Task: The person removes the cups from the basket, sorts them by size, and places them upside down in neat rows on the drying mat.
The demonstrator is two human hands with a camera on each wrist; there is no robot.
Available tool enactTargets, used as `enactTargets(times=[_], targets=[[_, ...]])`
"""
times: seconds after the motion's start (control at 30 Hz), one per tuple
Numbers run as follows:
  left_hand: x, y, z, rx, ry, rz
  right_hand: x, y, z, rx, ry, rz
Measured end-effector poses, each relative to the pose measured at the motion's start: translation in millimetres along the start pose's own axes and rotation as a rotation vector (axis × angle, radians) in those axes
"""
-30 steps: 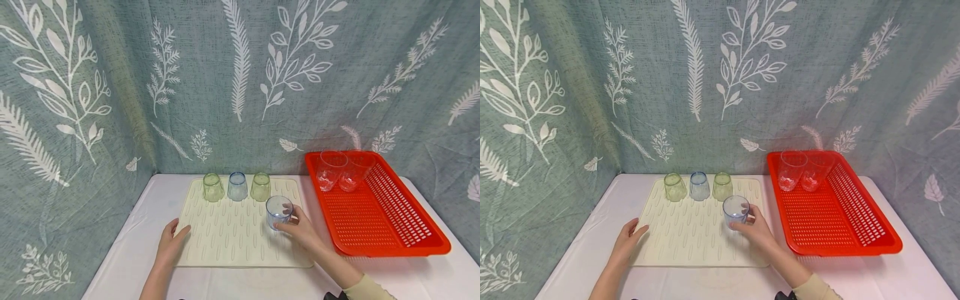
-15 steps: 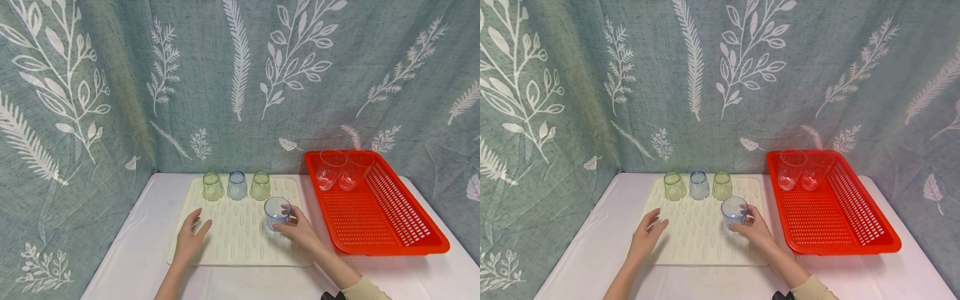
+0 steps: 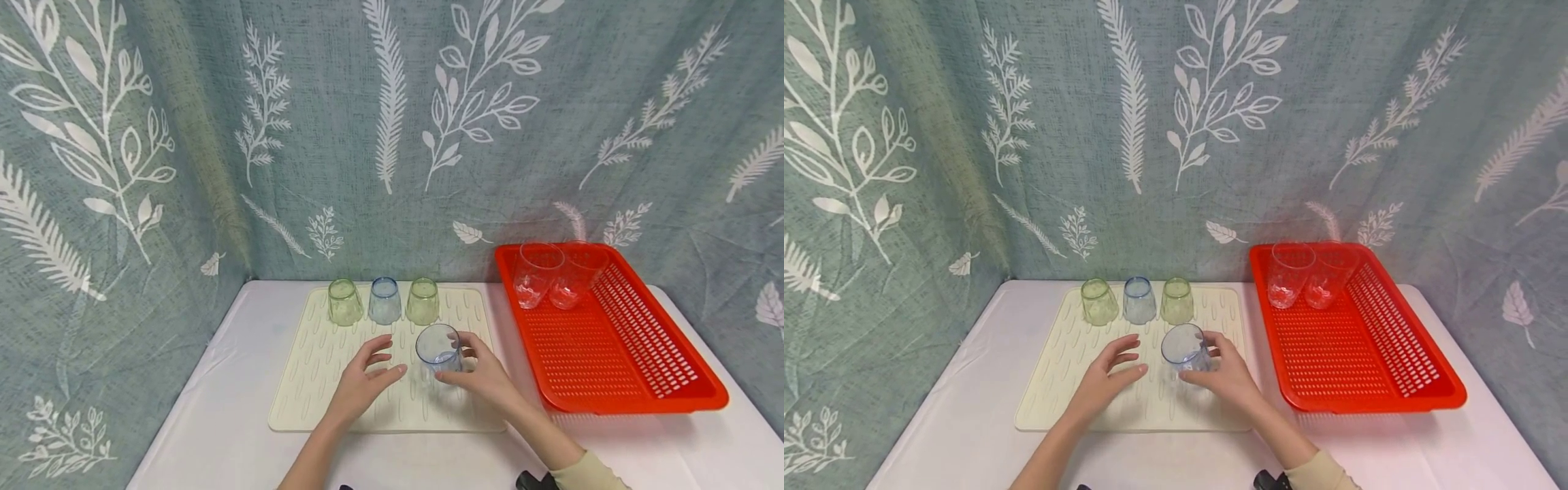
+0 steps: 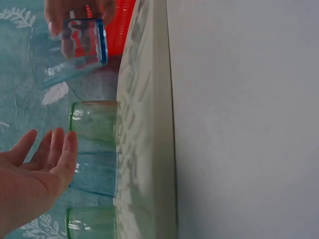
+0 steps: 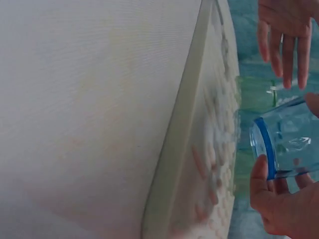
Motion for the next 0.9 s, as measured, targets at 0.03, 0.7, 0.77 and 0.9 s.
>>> enactTargets(times=[0.03, 0.7, 0.77, 0.9], targets=[[-1.1, -1.9, -0.7, -0.013, 0.005, 0.011, 0.1, 0, 0, 0.014, 0.014, 0.005], [-8.1, -25.7, -3.5, -0.176, -0.104, 0.058, 8.6, -9, 14, 0.328, 0.443, 0.012], [-7.8, -26.2, -2.8, -0.176, -0.103, 0.050, 9.6, -10, 15, 0.340, 0.446, 0.011], [-6.7, -26.3, -3.1, -0.143, -0.090, 0.030, 11.7, -10, 16, 0.341, 0.420, 0.017]])
Point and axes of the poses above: each hand's wrist, its own x-axis away from the middle knuckle, its own y-axis out of the back of the hand, z = x × y, the point moved 1 cm from there along -x, towards the middle knuckle, and after that the axes turned 1 degree about x, right-handed, at the moved point
